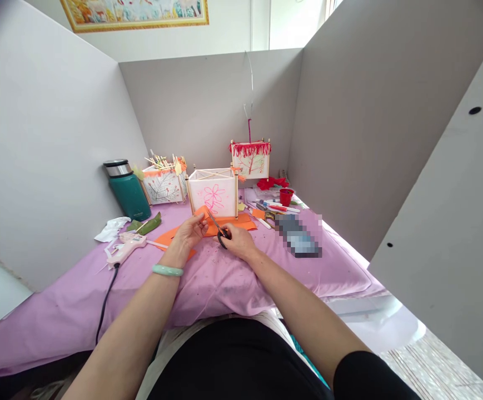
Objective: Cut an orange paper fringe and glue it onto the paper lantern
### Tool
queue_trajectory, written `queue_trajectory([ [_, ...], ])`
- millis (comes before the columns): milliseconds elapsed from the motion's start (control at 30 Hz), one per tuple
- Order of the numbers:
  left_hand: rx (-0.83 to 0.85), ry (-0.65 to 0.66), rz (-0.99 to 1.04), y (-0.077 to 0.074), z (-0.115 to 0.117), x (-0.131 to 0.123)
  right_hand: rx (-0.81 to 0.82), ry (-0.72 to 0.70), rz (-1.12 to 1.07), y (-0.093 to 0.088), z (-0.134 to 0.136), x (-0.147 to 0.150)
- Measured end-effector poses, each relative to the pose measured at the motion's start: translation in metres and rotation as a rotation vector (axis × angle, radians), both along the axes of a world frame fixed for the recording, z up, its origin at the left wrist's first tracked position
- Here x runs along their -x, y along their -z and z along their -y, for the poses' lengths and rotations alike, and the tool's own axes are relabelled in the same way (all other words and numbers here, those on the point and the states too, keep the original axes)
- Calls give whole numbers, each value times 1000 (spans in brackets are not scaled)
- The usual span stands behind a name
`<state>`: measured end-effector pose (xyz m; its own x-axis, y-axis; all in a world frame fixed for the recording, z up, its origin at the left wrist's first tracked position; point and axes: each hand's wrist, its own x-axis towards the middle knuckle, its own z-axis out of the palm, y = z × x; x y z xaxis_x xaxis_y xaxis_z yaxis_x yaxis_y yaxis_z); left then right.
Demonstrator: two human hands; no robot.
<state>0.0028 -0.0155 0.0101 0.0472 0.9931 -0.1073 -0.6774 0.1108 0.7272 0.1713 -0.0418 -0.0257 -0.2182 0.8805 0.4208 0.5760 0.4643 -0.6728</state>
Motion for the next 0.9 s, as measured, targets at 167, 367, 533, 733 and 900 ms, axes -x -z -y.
queue_trajectory([
  [167,38,-66,12,0,-1,1,-21,-71,-25,2,1,-1],
  [367,52,-121,47,-4,0,1,-35,-106,2,4,1,-2],
  [533,32,-110,56,-3,-2,2,-42,-105,20,3,1,-1],
  [733,25,-84,17,-2,-1,1,-22,-83,18,2,3,-1],
  [900,4,-10,-75,-1,1,0,-32,-73,15,3,1,-1],
])
